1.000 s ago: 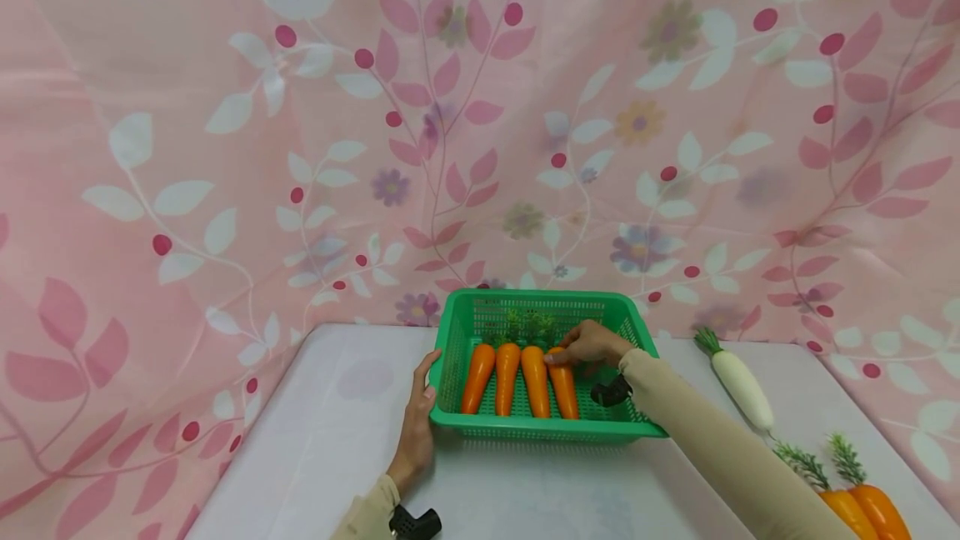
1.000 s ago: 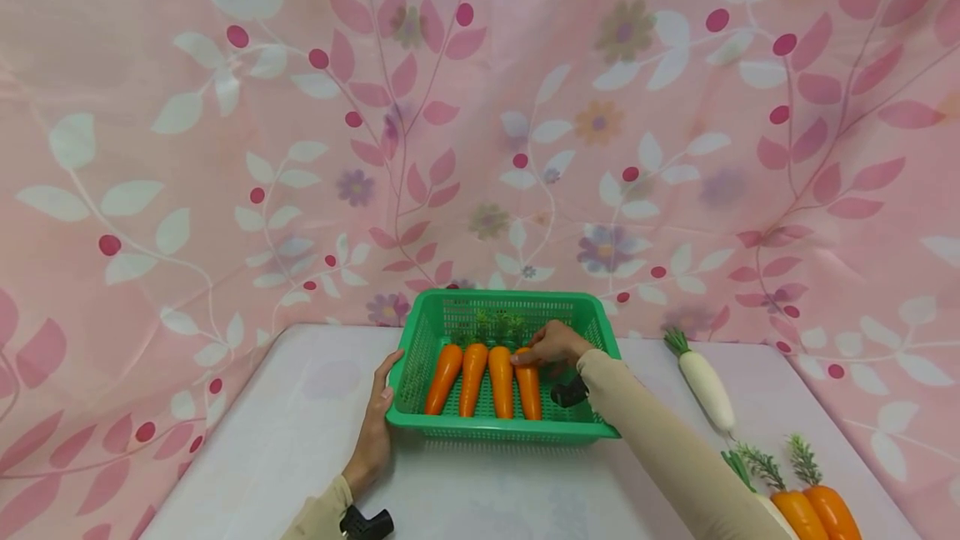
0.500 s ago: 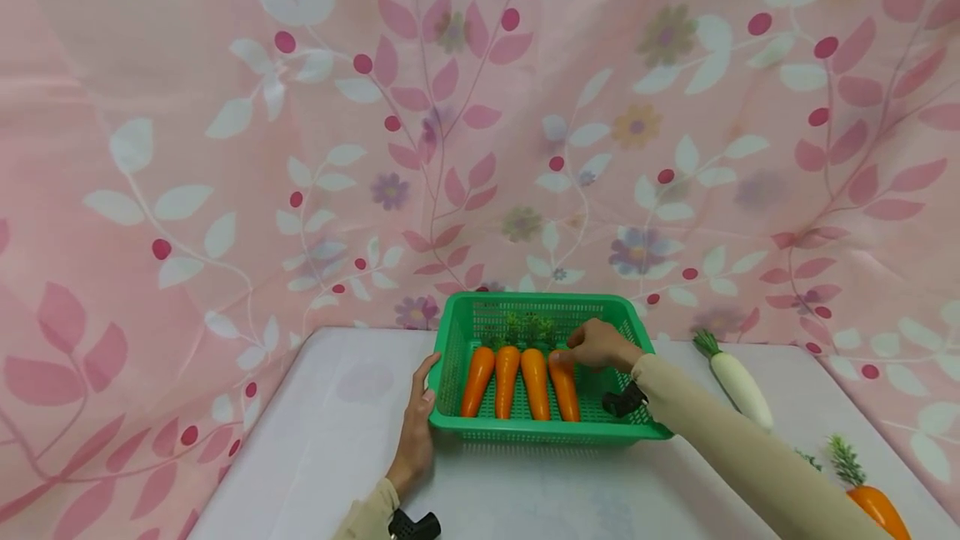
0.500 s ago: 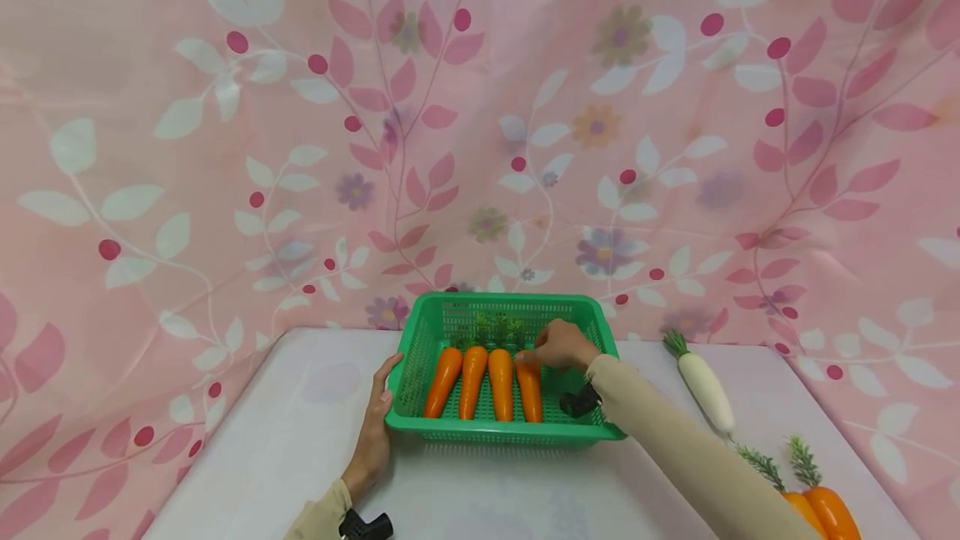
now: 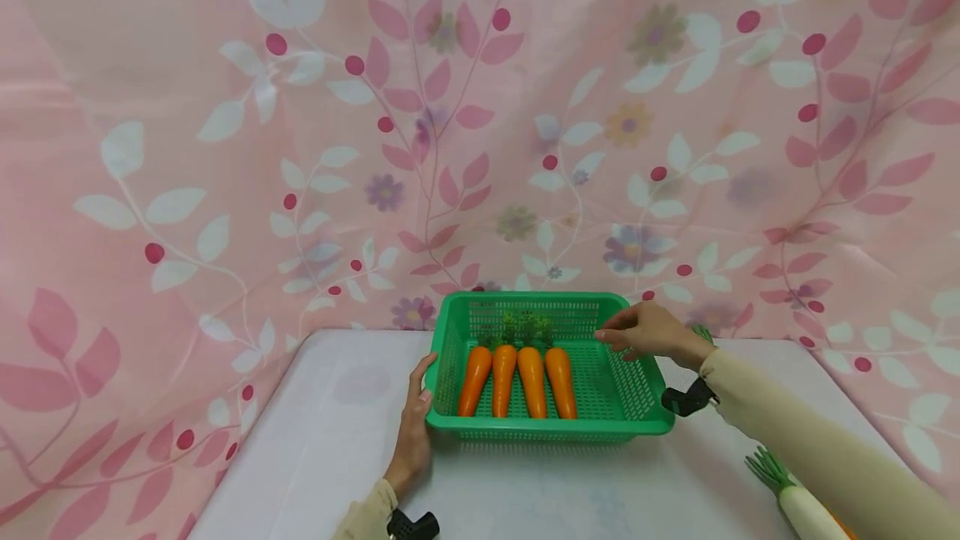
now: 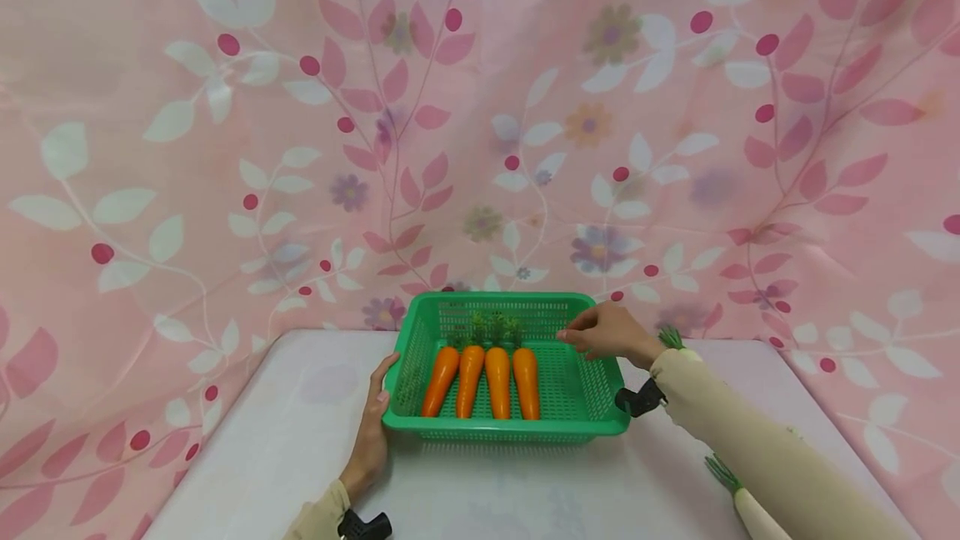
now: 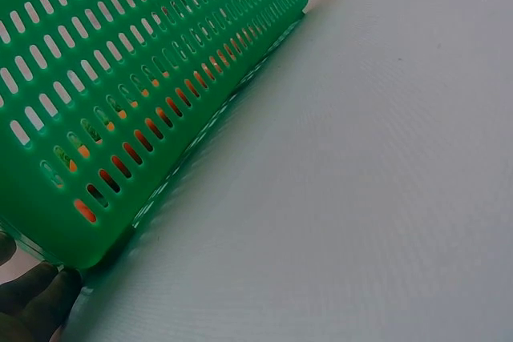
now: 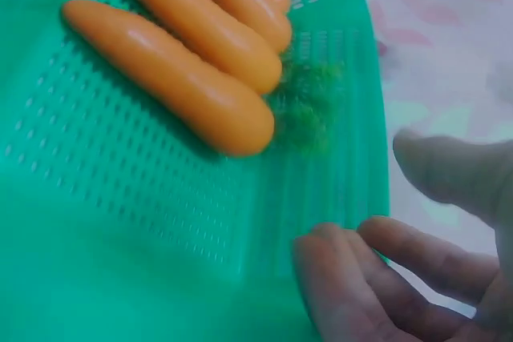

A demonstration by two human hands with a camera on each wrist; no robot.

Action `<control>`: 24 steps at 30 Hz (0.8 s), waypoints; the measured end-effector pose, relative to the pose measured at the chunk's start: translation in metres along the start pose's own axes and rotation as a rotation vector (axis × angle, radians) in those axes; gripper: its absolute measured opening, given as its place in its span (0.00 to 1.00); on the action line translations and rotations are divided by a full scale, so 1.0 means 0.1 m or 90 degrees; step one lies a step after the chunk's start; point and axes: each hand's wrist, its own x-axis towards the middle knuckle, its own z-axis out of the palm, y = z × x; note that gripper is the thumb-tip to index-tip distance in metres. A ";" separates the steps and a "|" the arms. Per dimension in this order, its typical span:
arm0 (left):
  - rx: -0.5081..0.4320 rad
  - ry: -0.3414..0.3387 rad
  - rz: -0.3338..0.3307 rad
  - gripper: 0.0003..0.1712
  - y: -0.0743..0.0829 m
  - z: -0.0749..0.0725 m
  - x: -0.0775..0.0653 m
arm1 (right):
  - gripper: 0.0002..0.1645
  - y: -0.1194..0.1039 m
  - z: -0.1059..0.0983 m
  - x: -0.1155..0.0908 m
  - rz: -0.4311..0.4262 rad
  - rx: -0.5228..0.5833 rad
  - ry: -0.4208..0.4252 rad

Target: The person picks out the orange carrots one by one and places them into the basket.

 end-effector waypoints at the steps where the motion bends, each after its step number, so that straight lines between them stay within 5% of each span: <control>1: 0.001 0.000 -0.001 0.33 0.00 0.00 0.00 | 0.30 0.02 -0.04 -0.04 0.004 0.012 0.010; 9: 0.002 0.007 -0.007 0.34 -0.03 -0.04 -0.01 | 0.28 0.32 -0.34 -0.43 0.052 -0.025 0.053; 24: 0.002 0.012 -0.021 0.33 -0.01 -0.11 -0.03 | 0.33 0.76 -0.71 -0.90 0.106 -0.163 0.034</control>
